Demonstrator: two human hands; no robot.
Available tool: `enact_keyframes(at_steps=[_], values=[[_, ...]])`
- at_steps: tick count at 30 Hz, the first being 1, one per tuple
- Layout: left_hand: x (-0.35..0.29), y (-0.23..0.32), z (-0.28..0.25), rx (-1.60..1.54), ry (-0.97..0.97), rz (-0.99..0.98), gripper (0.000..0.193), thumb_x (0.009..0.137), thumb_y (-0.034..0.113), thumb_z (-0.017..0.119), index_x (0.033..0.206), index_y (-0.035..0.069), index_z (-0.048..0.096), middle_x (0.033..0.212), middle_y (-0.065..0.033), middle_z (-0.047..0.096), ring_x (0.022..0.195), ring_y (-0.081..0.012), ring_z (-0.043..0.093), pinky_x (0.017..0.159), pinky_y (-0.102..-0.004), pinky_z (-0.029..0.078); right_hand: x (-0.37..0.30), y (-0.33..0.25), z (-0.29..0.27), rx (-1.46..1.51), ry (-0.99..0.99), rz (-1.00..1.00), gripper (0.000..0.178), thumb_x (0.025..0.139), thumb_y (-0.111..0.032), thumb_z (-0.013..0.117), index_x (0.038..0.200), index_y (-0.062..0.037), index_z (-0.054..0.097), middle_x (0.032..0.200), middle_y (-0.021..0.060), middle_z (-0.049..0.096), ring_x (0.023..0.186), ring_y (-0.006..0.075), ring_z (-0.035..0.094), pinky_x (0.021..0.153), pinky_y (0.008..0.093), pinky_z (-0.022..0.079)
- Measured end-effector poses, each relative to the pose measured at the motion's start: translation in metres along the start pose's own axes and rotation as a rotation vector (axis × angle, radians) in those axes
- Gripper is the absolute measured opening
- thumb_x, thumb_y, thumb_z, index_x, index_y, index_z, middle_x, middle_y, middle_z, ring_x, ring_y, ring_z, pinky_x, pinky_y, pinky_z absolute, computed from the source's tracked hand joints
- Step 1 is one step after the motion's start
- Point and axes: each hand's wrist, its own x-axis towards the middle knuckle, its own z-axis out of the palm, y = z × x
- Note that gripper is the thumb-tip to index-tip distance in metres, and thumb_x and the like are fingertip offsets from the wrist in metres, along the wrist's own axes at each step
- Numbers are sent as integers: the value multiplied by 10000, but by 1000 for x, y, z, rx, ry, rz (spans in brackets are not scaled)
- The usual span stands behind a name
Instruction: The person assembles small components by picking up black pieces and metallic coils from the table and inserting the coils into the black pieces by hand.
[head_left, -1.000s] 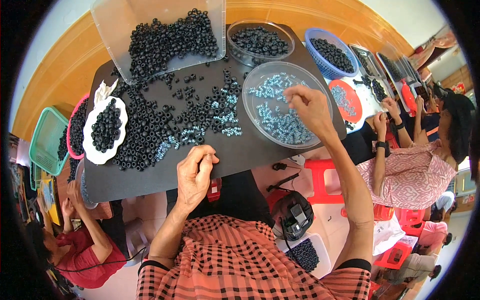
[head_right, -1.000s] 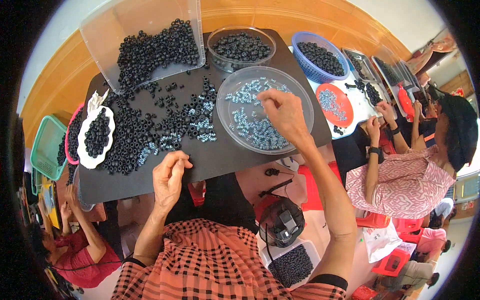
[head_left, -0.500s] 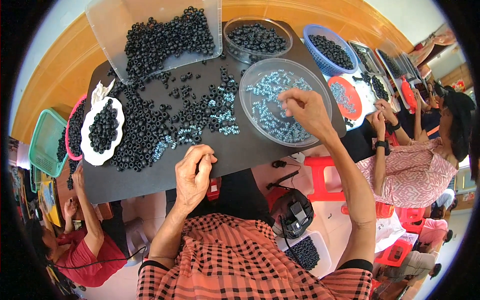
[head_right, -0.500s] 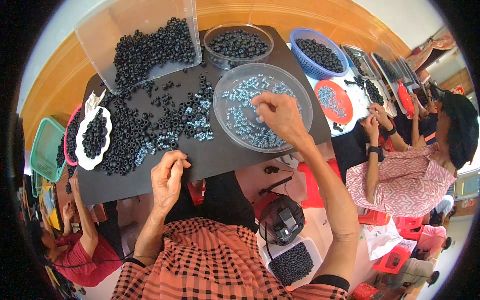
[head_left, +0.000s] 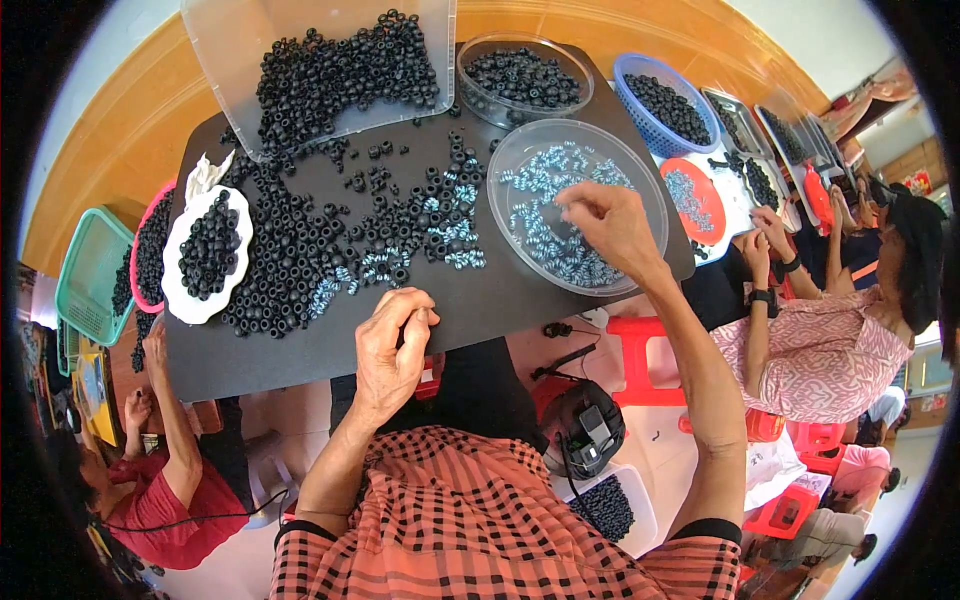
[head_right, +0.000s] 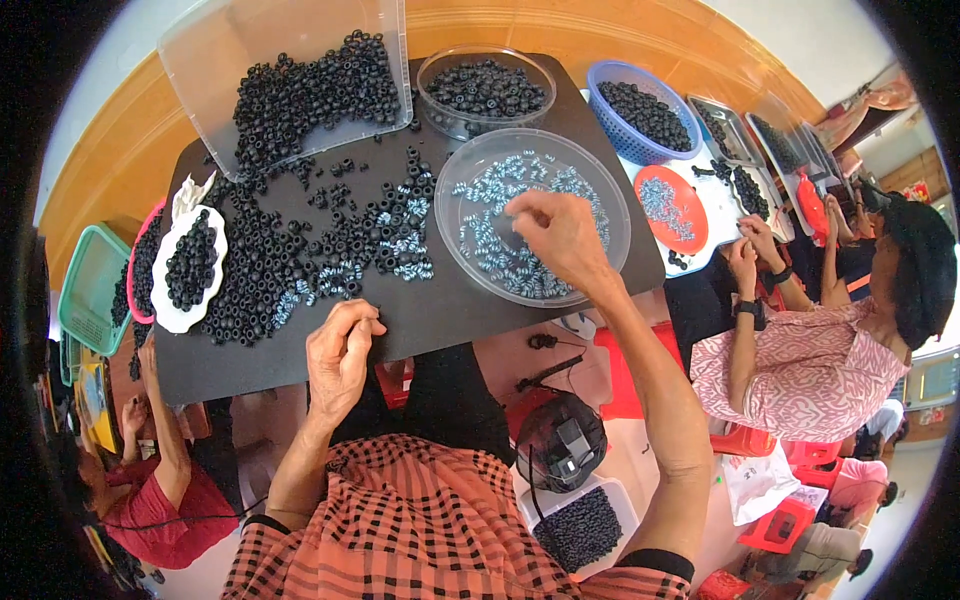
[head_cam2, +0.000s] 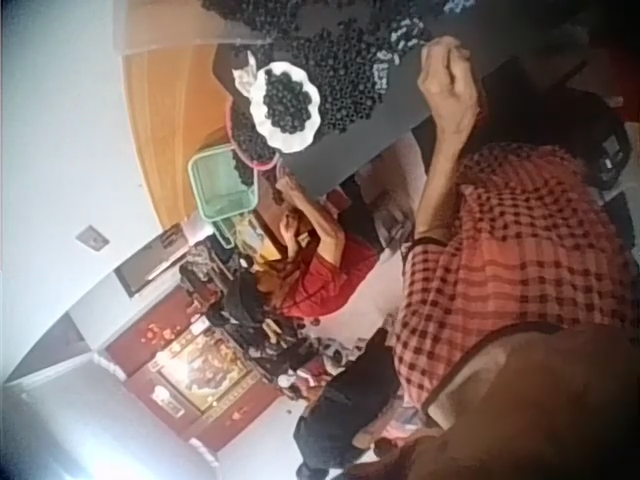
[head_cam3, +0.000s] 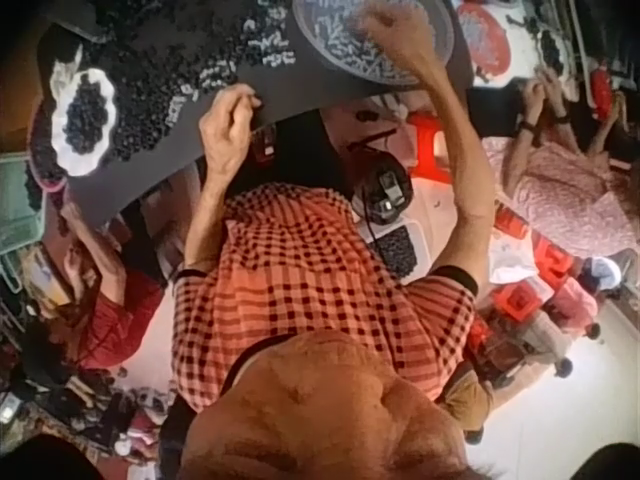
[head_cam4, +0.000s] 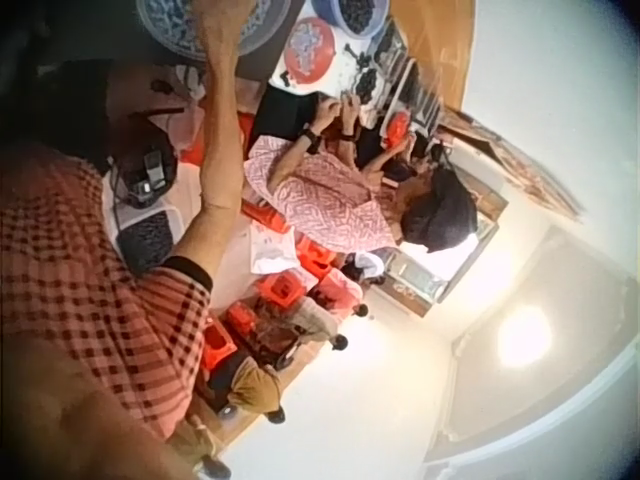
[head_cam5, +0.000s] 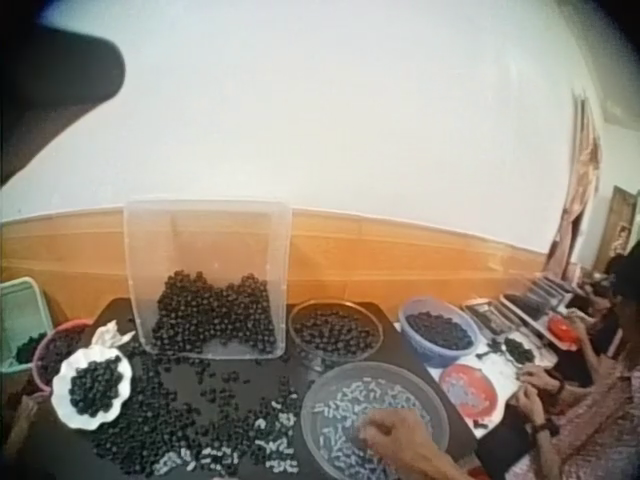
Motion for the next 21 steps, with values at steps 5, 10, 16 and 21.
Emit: enact_keyframes(at_steps=[5, 10, 16, 21], values=[[1, 2, 1, -9, 0, 8, 134, 858, -35, 503, 948, -30, 603, 790, -100, 613, 738, -171, 604, 685, -290, 481, 1, 5, -4, -148, 176, -99, 170, 840, -57, 568, 940, -18, 700, 710, 68, 670, 606, 94, 575, 574, 253, 454], [1, 4, 1, -3, 1, -12, 135, 861, -37, 499, 948, -31, 602, 804, -100, 615, 745, -166, 611, 669, -282, 481, 0, 5, 3, -11, 80, -48, 171, 859, -62, 564, 962, -25, 695, 726, 54, 673, 633, 82, 582, 582, 243, 461], [-1, 2, 1, 19, 1, -7, 124, 865, -28, 507, 948, -31, 599, 815, -101, 616, 740, -162, 612, 664, -277, 479, -2, -2, -2, 118, 64, -1, 174, 838, -69, 583, 959, -21, 698, 698, 67, 654, 644, 95, 589, 603, 262, 474], [0, 4, 2, 40, -3, 9, 117, 869, -22, 510, 946, -29, 598, 810, -103, 616, 742, -161, 610, 669, -281, 481, -7, -1, 0, 79, -142, -51, 182, 874, -57, 556, 989, -19, 692, 735, 40, 672, 698, 70, 598, 623, 242, 473]])
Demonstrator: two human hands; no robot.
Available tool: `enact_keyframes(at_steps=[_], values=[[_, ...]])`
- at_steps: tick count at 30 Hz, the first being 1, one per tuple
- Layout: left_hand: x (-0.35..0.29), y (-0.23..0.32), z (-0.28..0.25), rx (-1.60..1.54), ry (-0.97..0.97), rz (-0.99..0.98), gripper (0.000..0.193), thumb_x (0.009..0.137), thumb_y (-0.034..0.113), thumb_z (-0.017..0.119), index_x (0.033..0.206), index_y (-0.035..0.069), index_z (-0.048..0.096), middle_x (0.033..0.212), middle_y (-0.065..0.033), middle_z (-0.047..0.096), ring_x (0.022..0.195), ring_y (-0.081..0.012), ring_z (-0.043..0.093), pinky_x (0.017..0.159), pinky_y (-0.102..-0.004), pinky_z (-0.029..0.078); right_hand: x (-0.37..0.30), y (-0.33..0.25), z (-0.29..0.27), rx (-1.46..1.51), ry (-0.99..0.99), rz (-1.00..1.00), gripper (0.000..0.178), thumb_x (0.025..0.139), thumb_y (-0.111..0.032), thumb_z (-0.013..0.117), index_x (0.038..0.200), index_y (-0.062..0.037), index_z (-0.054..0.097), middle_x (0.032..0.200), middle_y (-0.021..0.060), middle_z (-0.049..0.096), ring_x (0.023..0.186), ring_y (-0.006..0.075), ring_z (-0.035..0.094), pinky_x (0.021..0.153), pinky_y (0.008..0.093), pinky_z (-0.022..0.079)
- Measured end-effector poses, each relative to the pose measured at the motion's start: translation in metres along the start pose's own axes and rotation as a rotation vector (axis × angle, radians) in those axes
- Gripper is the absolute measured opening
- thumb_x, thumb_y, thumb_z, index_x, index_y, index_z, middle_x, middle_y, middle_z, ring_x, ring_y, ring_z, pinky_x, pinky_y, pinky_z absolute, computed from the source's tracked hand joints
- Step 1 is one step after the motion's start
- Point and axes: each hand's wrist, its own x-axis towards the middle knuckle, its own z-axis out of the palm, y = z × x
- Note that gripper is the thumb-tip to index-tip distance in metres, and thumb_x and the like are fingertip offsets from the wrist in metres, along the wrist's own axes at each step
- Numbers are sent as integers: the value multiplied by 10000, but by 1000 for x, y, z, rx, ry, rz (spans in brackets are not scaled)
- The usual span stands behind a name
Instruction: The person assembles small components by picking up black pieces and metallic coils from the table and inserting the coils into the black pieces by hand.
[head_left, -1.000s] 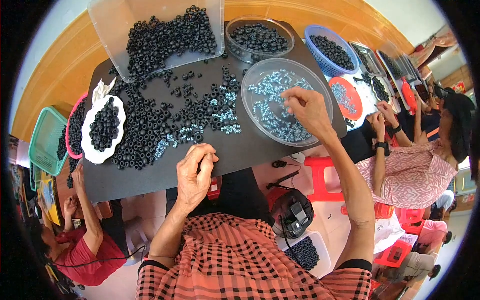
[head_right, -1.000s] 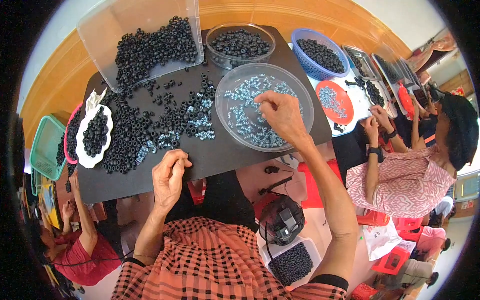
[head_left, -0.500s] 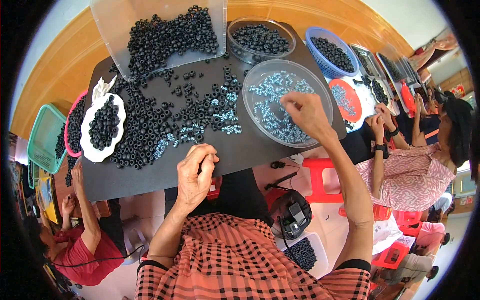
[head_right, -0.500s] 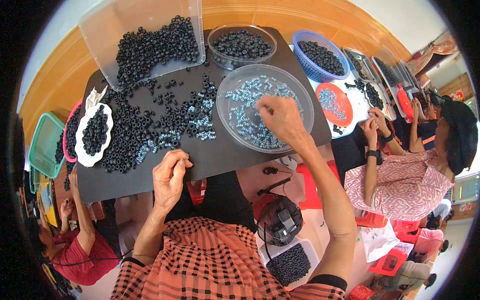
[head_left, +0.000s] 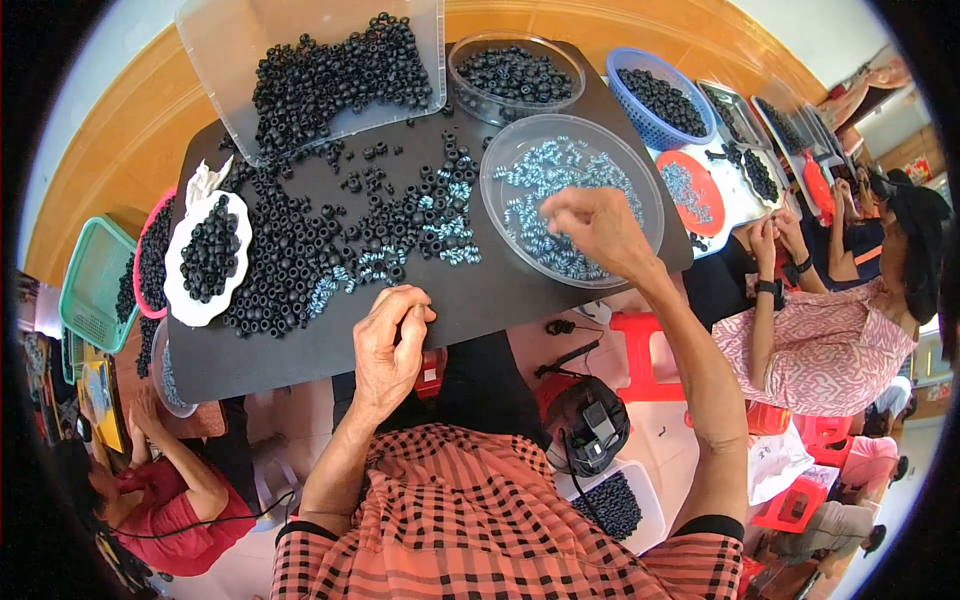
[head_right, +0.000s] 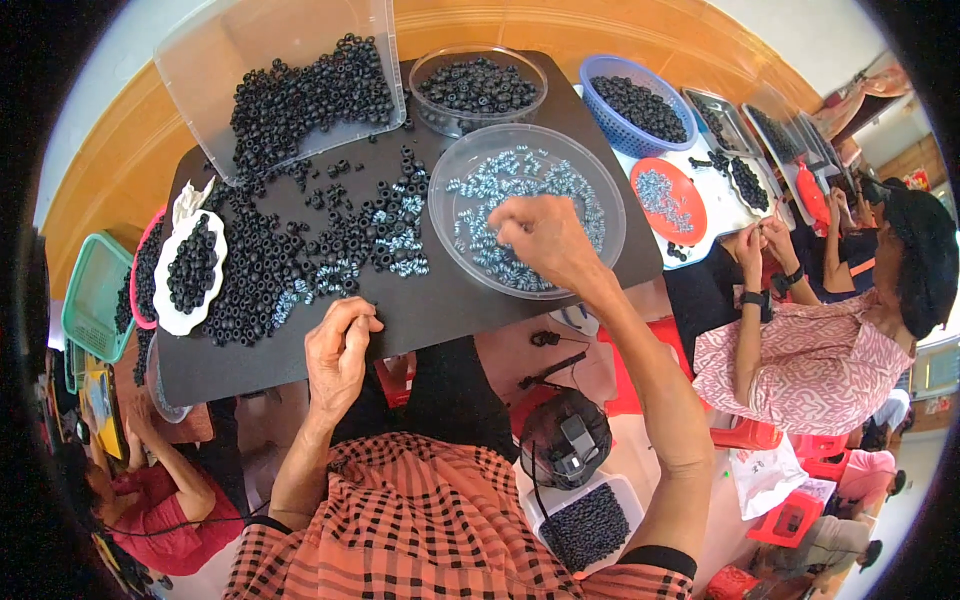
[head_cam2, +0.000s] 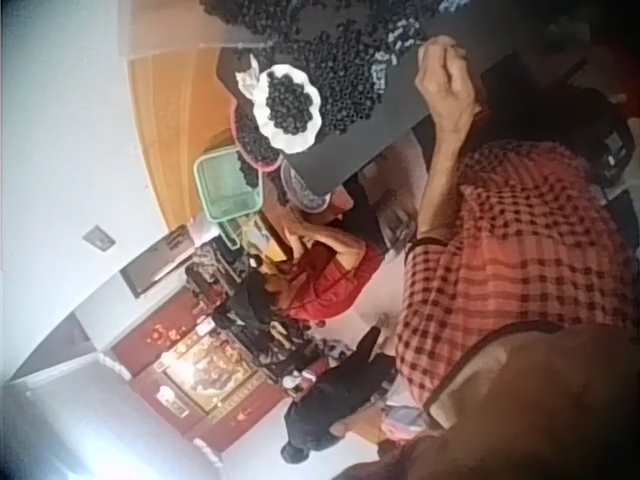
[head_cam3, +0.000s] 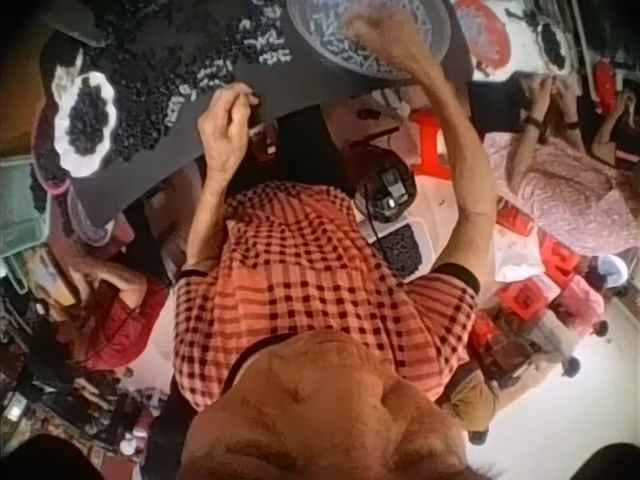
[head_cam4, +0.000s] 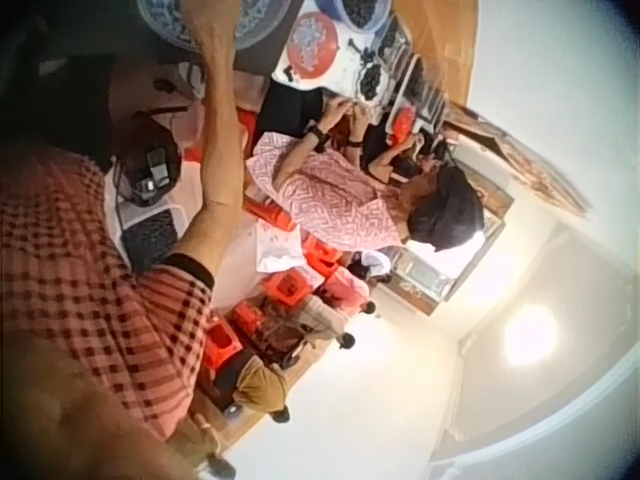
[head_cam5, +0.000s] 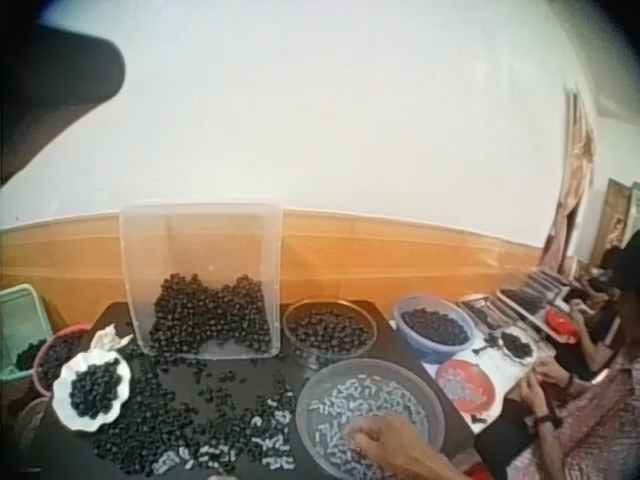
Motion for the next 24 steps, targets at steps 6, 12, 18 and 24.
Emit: enact_keyframes(at_steps=[6, 12, 18, 24], values=[[0, -1, 1, 11, 8, -6, 113, 875, -11, 510, 944, -24, 599, 792, -99, 617, 741, -170, 607, 683, -291, 483, 1, -2, -7, 92, 240, 61, 186, 796, -70, 591, 932, -10, 704, 753, 136, 696, 655, 170, 645, 661, 314, 511], [1, -1, 1, 30, 9, 5, 112, 872, -13, 512, 940, -21, 600, 784, -100, 615, 739, -176, 608, 686, -294, 483, -5, 4, -1, -134, 102, -72, 172, 772, -44, 617, 923, -31, 698, 770, 77, 684, 617, 133, 576, 597, 273, 477], [0, -1, 1, 19, 7, 12, 115, 872, -18, 510, 946, -26, 598, 807, -104, 615, 731, -170, 610, 669, -288, 483, -1, 3, 5, -311, 113, -163, 179, 719, -31, 626, 885, -34, 693, 765, 118, 675, 621, 235, 613, 629, 350, 512], [0, 0, 1, 7, 8, 18, 123, 873, -25, 505, 955, -29, 598, 826, -106, 612, 731, -165, 613, 657, -282, 484, 1, -2, 3, -105, 288, 10, 177, 749, -32, 624, 909, -42, 698, 732, 109, 667, 624, 174, 611, 609, 312, 490]])
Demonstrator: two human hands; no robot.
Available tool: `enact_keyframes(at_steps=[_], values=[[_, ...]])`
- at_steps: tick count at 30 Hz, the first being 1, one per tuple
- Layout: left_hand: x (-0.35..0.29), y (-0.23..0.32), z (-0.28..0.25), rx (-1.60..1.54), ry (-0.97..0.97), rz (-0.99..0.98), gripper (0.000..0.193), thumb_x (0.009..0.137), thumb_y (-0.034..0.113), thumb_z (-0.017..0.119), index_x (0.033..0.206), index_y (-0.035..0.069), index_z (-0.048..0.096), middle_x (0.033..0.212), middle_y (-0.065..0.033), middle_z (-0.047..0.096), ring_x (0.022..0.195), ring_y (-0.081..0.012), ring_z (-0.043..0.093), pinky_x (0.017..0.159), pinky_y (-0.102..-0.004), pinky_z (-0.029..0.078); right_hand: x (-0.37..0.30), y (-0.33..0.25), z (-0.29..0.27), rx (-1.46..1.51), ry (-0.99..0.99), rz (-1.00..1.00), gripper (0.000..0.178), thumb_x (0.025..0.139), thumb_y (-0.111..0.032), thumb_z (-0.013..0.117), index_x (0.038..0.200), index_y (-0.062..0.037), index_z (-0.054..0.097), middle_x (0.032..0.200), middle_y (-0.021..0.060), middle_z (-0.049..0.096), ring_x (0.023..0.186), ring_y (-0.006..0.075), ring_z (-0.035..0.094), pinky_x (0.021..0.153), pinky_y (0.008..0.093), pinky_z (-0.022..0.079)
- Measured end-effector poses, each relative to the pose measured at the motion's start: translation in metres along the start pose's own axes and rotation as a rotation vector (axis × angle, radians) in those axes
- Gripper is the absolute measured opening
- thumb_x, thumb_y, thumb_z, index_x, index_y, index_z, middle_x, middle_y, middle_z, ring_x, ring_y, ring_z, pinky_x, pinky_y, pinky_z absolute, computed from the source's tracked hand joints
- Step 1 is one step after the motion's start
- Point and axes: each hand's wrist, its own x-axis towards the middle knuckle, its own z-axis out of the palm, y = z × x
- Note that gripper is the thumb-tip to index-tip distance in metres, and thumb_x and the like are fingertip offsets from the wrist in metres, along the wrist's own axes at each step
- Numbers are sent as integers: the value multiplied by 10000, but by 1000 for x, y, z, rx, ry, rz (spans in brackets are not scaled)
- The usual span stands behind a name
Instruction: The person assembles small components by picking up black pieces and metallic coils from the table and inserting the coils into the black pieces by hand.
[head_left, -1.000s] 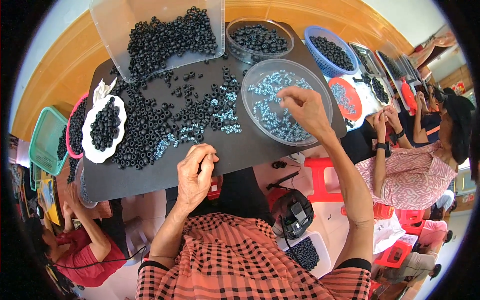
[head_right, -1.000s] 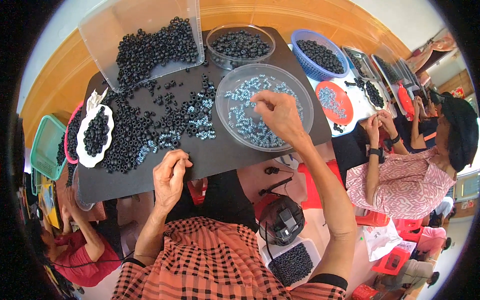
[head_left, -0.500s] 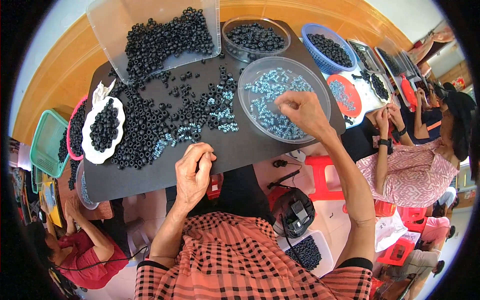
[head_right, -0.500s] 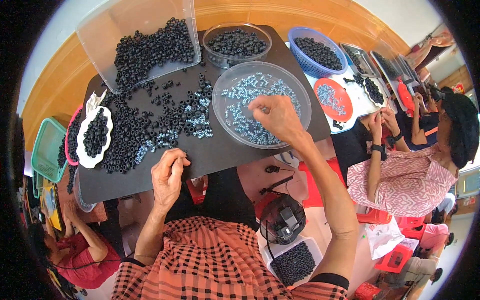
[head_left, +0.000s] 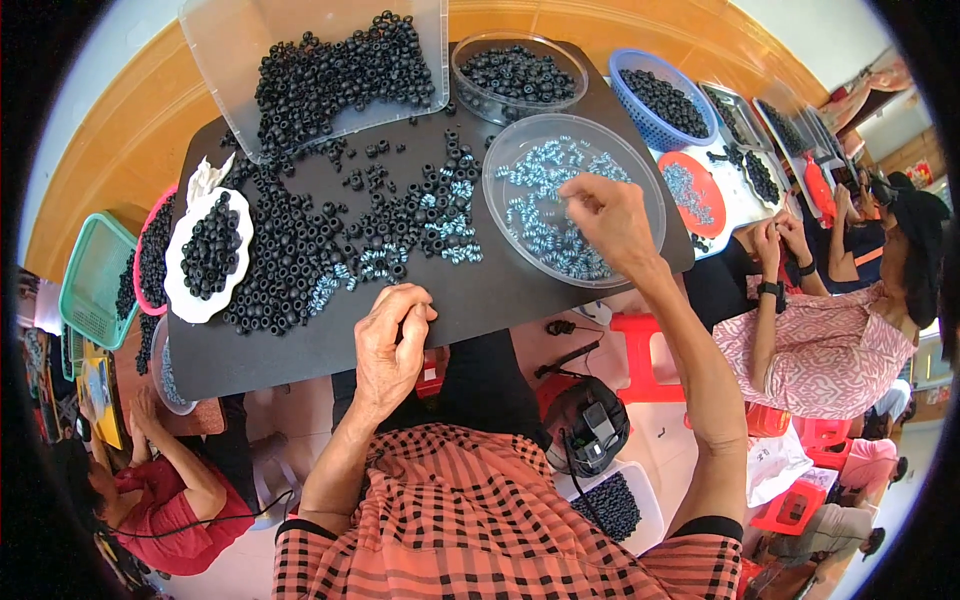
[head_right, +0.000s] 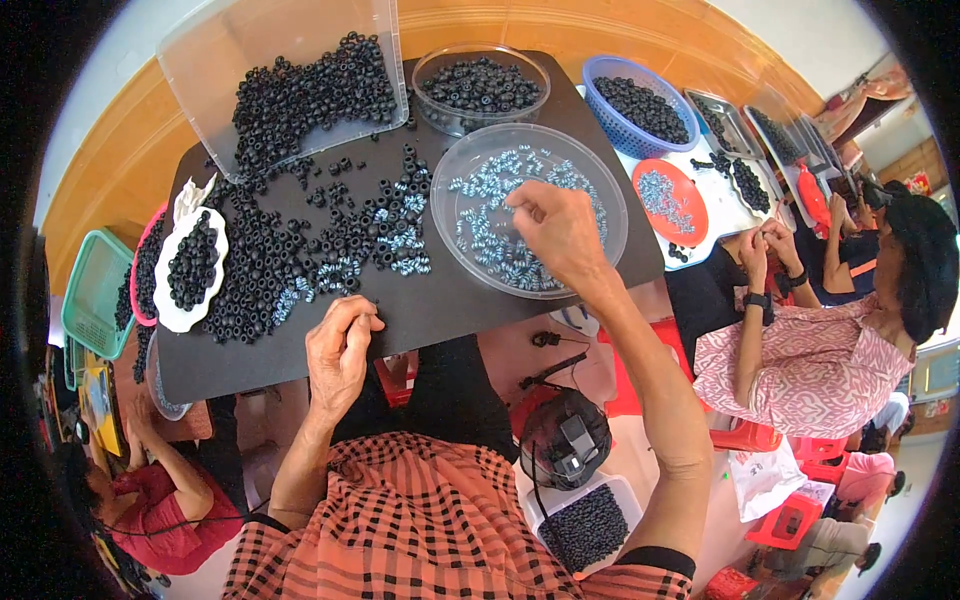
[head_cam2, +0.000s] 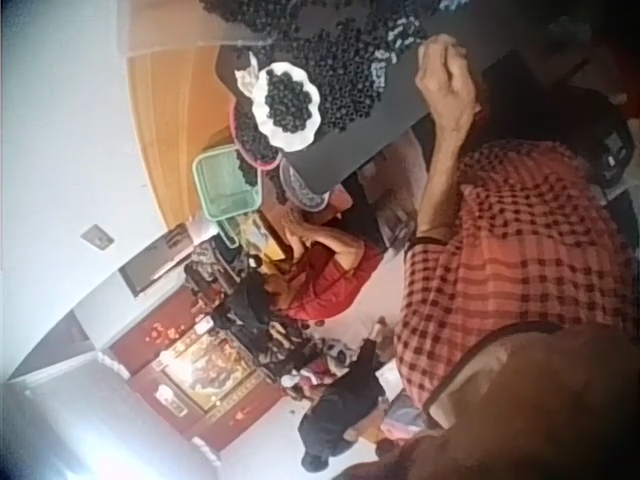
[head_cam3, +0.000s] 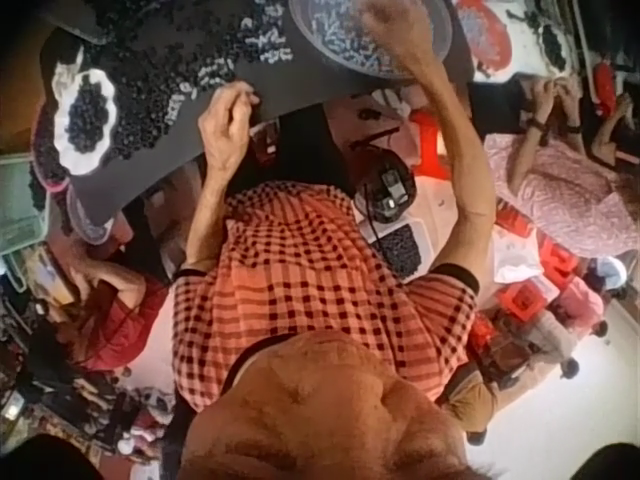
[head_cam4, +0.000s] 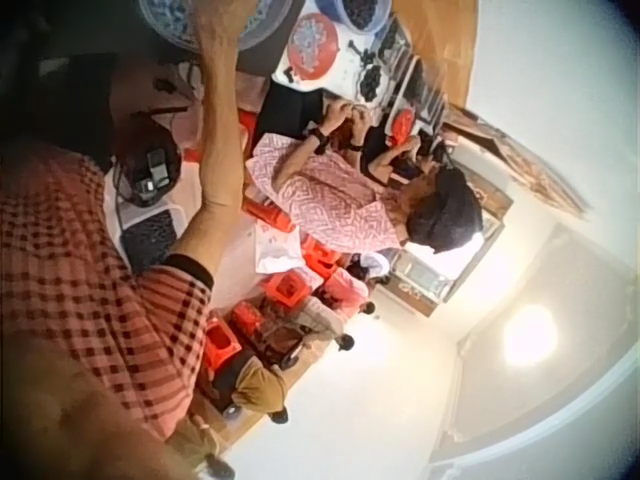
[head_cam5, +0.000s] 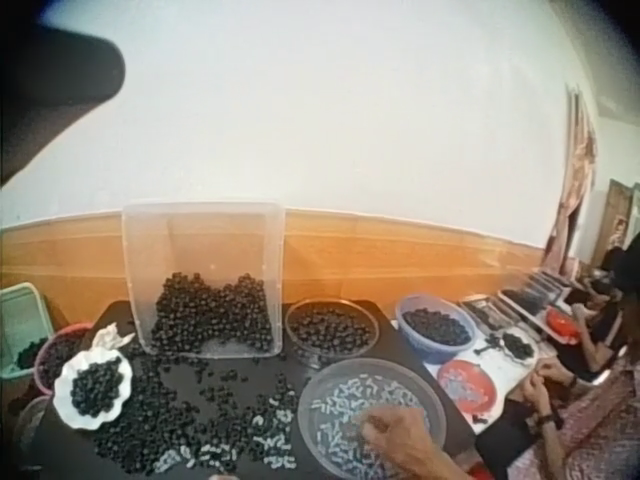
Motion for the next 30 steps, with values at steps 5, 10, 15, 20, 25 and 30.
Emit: enact_keyframes(at_steps=[5, 10, 15, 20, 25, 30], values=[[1, -2, 0, -10, -4, 0, 123, 870, -29, 509, 954, -31, 598, 822, -104, 612, 735, -166, 613, 667, -286, 487, 2, 8, -2, -122, -28, -142, 170, 765, -38, 615, 913, -38, 699, 756, 119, 659, 626, 178, 607, 603, 320, 487], [1, 0, 0, 12, -5, 16, 117, 866, -28, 512, 942, -26, 601, 779, -96, 617, 764, -182, 614, 686, -292, 487, 5, 8, 7, -177, -79, -269, 161, 760, -49, 621, 904, -36, 695, 791, 135, 642, 663, 260, 615, 640, 373, 498], [-1, 3, -2, -1, 8, -26, 102, 861, -28, 522, 927, -31, 599, 753, -98, 616, 773, -198, 614, 718, -304, 489, 11, 3, 14, -298, -113, -315, 122, 746, -46, 613, 841, -24, 686, 864, 163, 659, 803, 350, 640, 740, 437, 511], [0, -1, 0, -22, 18, 19, 94, 846, -35, 537, 918, -32, 598, 736, -107, 616, 761, -217, 614, 735, -326, 495, 15, -2, 12, -308, -106, -232, 90, 708, -27, 615, 789, 4, 634, 737, 169, 638, 680, 351, 629, 648, 404, 502], [3, -3, 0, 2, 18, 125, 102, 870, -33, 514, 930, -42, 597, 843, -102, 629, 716, -150, 608, 629, -274, 483, 15, 1, 14, -179, -45, -291, 99, 686, 7, 602, 781, 12, 631, 670, 184, 627, 624, 325, 642, 607, 373, 506], [-1, -7, -2, -63, 12, 76, 114, 872, -31, 515, 946, -40, 602, 838, -103, 621, 719, -154, 610, 607, -274, 480, 20, -7, 16, -416, -141, -238, 94, 698, -40, 627, 778, 2, 655, 776, 178, 674, 727, 336, 667, 699, 408, 523]])
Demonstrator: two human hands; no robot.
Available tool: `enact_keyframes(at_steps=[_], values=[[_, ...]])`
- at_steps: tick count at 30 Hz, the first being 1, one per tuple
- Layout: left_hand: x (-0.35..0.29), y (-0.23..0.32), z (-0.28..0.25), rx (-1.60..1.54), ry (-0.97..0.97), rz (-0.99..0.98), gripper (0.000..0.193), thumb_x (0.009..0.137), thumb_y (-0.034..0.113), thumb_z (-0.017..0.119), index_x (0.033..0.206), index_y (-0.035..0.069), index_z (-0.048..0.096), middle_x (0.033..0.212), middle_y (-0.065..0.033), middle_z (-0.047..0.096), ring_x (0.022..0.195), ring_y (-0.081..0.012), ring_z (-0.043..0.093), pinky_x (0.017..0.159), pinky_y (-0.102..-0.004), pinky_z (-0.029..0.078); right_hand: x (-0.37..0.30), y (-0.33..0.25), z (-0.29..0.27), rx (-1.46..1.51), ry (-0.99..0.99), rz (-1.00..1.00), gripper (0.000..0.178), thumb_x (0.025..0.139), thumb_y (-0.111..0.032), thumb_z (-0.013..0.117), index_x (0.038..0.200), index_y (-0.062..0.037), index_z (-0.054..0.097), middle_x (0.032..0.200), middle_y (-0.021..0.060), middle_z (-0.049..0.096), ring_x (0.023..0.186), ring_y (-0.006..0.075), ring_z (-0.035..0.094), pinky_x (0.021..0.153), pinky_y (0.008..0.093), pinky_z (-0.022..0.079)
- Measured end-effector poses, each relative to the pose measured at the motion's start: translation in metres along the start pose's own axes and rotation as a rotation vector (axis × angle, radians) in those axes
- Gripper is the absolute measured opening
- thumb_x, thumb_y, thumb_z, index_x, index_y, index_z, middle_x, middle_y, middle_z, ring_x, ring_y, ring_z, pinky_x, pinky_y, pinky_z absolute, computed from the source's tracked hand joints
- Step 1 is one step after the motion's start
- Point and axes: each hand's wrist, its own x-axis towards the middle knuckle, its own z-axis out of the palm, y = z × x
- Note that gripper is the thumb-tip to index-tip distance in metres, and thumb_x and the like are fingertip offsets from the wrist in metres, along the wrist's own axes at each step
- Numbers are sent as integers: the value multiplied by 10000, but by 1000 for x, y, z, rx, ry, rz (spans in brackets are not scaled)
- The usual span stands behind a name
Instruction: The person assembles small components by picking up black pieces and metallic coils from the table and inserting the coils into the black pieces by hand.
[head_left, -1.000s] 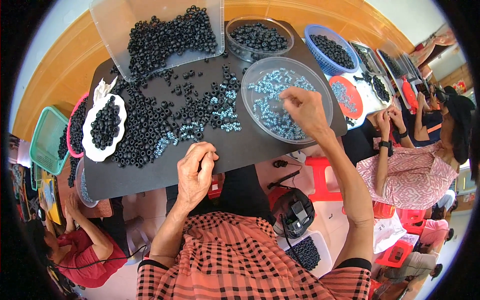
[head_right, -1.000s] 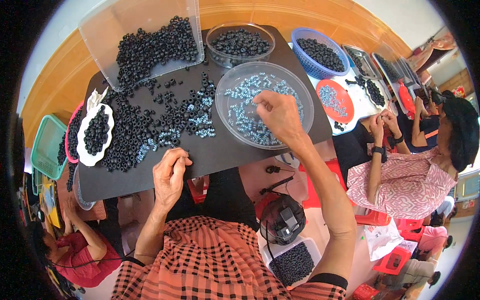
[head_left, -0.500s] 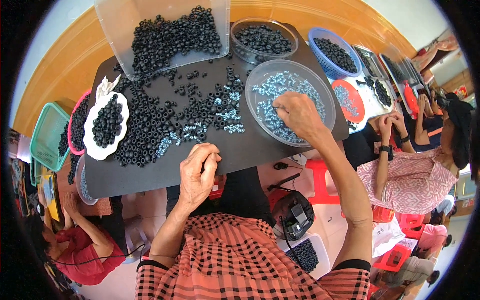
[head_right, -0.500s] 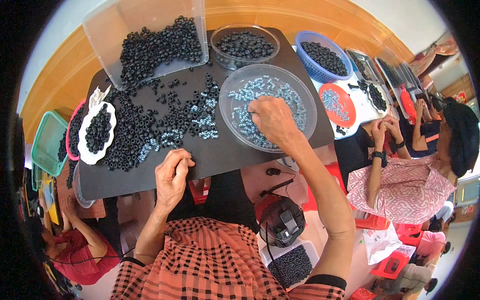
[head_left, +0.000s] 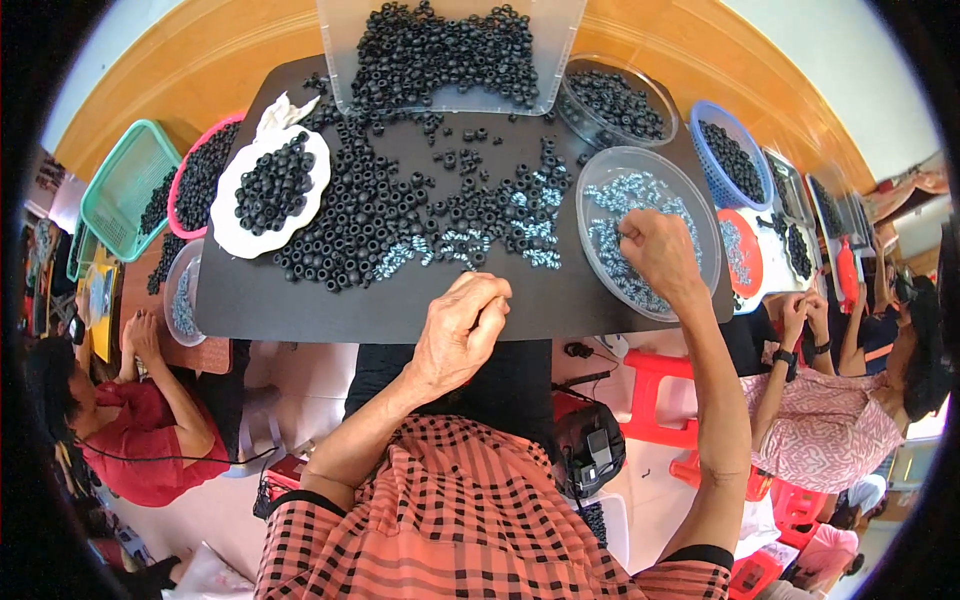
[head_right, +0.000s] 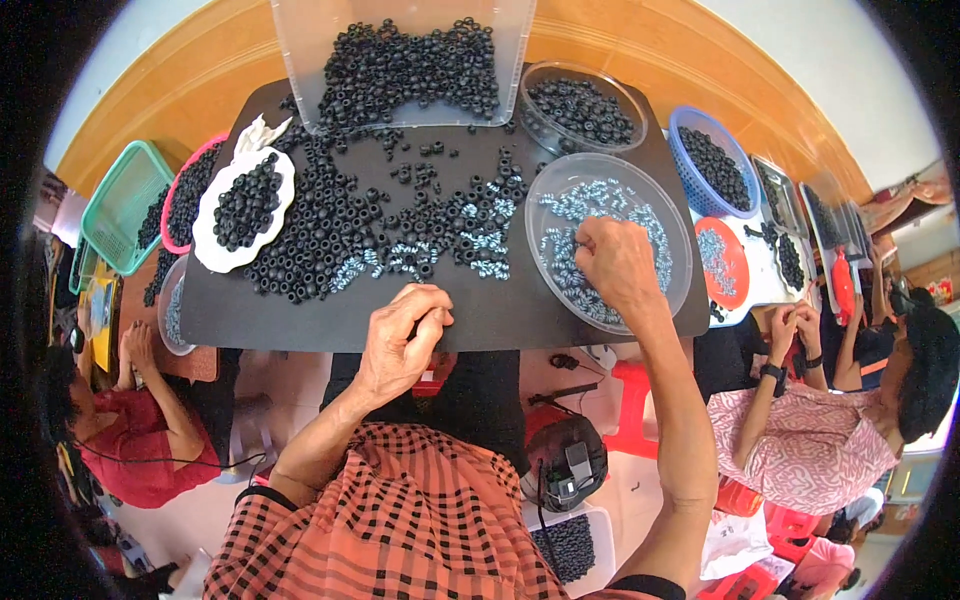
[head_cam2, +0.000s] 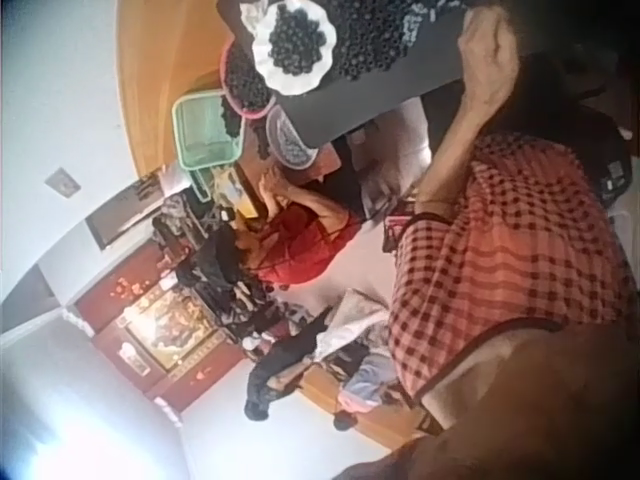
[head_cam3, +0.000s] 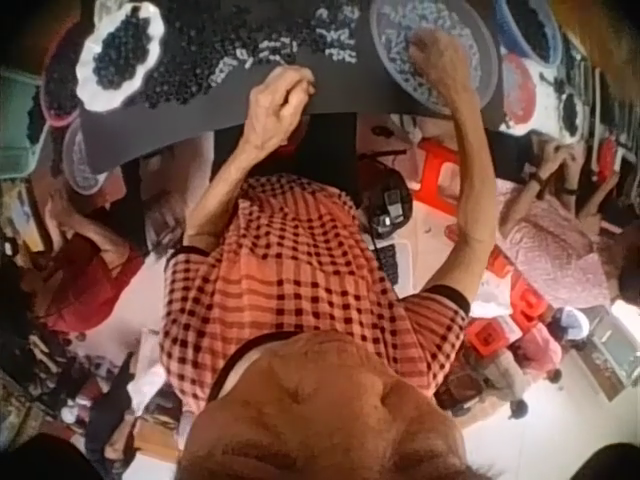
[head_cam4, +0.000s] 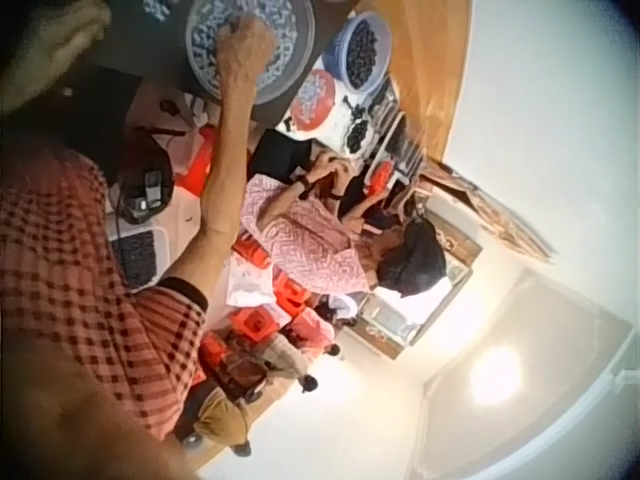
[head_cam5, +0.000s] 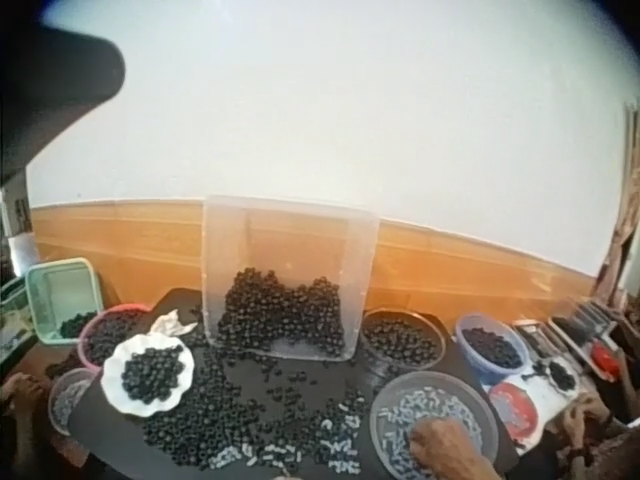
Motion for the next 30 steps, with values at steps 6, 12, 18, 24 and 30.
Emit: enact_keyframes(at_steps=[6, 12, 18, 24, 30], values=[[2, 0, 1, -39, -3, 31, 105, 852, -20, 525, 938, -48, 579, 749, -103, 564, 756, -229, 576, 686, -346, 476, -5, -12, -4, 160, 110, 113, 96, 686, -9, 640, 782, -5, 639, 707, 148, 660, 650, 255, 676, 640, 332, 530], [3, 2, -5, -77, -21, 17, 97, 858, 23, 561, 911, -55, 586, 751, -109, 563, 757, -241, 568, 713, -346, 470, -12, -92, -3, 444, 100, -68, 155, 705, -19, 661, 855, -27, 621, 650, 101, 629, 607, 208, 660, 592, 308, 518], [2, 2, -13, -262, -11, -311, 216, 941, 147, 557, 835, -36, 599, 716, -51, 568, 690, -122, 518, 647, -283, 437, -22, -133, 25, 557, 59, -252, 164, 740, -24, 681, 891, -31, 617, 729, 68, 601, 621, 186, 586, 631, 310, 468], [17, 12, -24, -224, -144, -234, 275, 963, 177, 514, 796, -33, 577, 679, -51, 559, 662, -124, 514, 622, -291, 429, -35, -120, 48, 1351, -84, 82, 152, 821, 55, 631, 962, -1, 630, 816, 20, 640, 702, 51, 545, 640, 219, 447], [78, 5, -23, 284, -158, 234, 77, 841, 38, 573, 888, -23, 583, 801, -132, 568, 785, -304, 554, 730, -377, 466, -43, -114, 65, 1327, 82, 97, 140, 819, 79, 624, 947, 23, 624, 823, 27, 593, 717, 53, 537, 649, 220, 455]])
